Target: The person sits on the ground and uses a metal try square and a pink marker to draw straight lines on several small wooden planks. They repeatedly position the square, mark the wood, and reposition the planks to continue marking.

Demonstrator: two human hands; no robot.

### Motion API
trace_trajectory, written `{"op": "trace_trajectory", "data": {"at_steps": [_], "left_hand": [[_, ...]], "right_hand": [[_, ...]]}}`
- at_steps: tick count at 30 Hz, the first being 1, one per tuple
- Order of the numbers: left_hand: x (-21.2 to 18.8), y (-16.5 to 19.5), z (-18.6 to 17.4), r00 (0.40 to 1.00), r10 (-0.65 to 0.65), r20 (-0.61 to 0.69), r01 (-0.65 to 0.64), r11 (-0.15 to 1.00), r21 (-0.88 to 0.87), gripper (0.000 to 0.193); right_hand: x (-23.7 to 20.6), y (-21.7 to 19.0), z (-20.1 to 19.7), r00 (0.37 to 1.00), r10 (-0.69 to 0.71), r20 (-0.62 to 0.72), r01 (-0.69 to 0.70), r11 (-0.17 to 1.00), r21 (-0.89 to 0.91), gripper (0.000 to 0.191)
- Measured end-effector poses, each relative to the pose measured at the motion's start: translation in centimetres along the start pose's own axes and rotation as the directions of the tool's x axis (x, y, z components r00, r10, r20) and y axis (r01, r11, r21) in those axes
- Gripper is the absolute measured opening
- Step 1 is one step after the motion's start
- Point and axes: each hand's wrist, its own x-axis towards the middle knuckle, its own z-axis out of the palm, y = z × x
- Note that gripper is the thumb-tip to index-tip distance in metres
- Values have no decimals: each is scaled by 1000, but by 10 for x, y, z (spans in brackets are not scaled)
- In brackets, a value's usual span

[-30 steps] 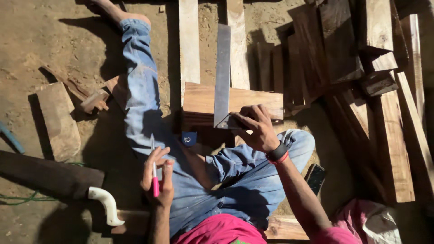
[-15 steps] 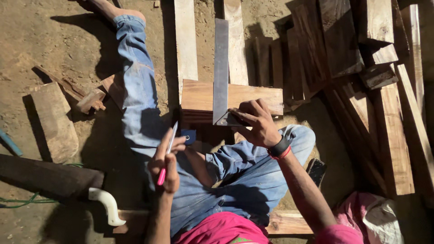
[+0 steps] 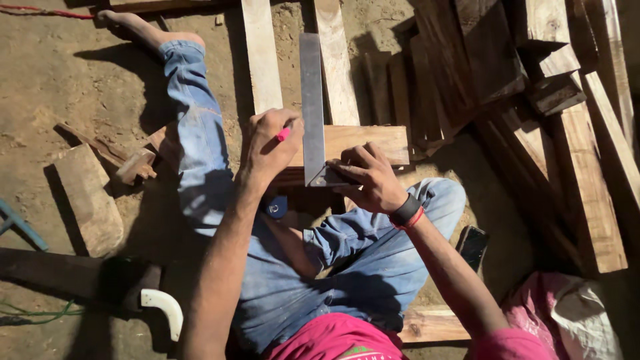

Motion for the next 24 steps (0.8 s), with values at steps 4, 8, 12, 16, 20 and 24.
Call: {"op": "trace_trajectory", "data": {"at_steps": [4,8,12,16,20,24], "left_hand": [[-11,10,-5,988,143,53,-139,987,-77,14],[-51,34,-32,977,94,192,-47,970,-238,17],[-45,33,-37,971,101,218,-74,989,-129,11],[-4,22,-20,990,82,111,-83,997,-1,16],[4,25,-14,985,117,129,-117,993,-2,17],[-33,44,-34,937,-70,342,60,997,41,18]], "right_hand": [[-2,4,1,1000,-7,-5,7,1000,-2,52],[-4,8,3,1000,-2,5,2,1000,3,53],[-6,9,3,1000,2,10,-2,1000,-16,54],[-6,8,0,1000,-7,7,7,1000,10,55],[-5,9,2,1000,3,11,-3,1000,-1,54],[-8,10,3,1000,10,8,-10,1000,17,56]]}}
